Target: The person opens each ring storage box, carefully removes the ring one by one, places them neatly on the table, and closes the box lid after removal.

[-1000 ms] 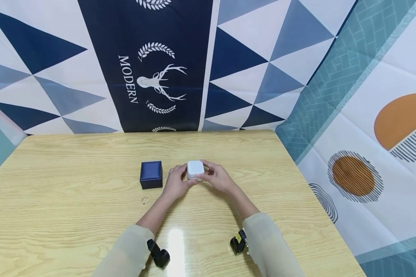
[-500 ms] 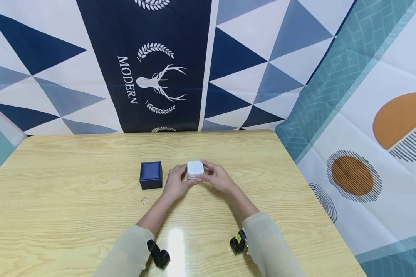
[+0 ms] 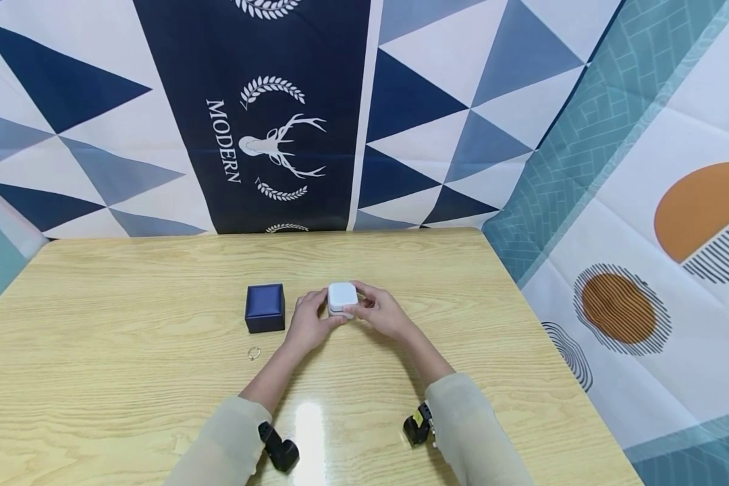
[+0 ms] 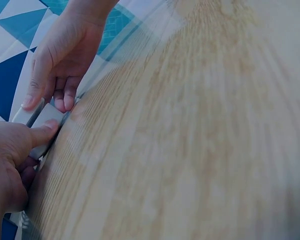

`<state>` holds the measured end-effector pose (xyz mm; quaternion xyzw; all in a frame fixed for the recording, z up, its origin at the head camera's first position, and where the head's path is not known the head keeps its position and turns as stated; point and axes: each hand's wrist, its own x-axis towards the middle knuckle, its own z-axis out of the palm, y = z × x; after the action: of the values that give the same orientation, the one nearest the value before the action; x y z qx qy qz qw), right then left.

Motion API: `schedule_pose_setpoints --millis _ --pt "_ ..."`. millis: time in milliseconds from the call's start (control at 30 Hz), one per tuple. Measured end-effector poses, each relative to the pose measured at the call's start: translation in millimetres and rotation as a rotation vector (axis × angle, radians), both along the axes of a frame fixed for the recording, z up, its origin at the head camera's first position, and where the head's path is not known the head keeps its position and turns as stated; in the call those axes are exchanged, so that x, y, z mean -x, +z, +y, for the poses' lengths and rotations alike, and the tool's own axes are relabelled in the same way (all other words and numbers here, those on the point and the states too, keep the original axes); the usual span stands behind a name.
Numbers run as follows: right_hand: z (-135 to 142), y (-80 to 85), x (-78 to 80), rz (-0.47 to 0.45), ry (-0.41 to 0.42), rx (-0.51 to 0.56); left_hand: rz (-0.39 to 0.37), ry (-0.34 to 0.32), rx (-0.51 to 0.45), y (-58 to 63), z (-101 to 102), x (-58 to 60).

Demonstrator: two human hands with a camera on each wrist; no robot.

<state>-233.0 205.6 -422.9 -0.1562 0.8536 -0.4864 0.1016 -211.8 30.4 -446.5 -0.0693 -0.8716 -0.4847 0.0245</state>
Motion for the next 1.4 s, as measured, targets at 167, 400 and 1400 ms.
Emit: schedule_pose_setpoints --millis 167,400,1400 --pt "1 -0.7 0.2 -0.003 0.001 -0.007 -0.006 0.001 -0.004 -0.4 0 0.0" --pt "0 0.1 1.2 -0.024 -0.010 -0.014 -0.011 0.002 -0.004 0.5 0 -0.7" --pt "-10 31.6 -17.2 -0.056 0.008 -0.001 0.006 0.003 0.018 3.1 1 -2.8"
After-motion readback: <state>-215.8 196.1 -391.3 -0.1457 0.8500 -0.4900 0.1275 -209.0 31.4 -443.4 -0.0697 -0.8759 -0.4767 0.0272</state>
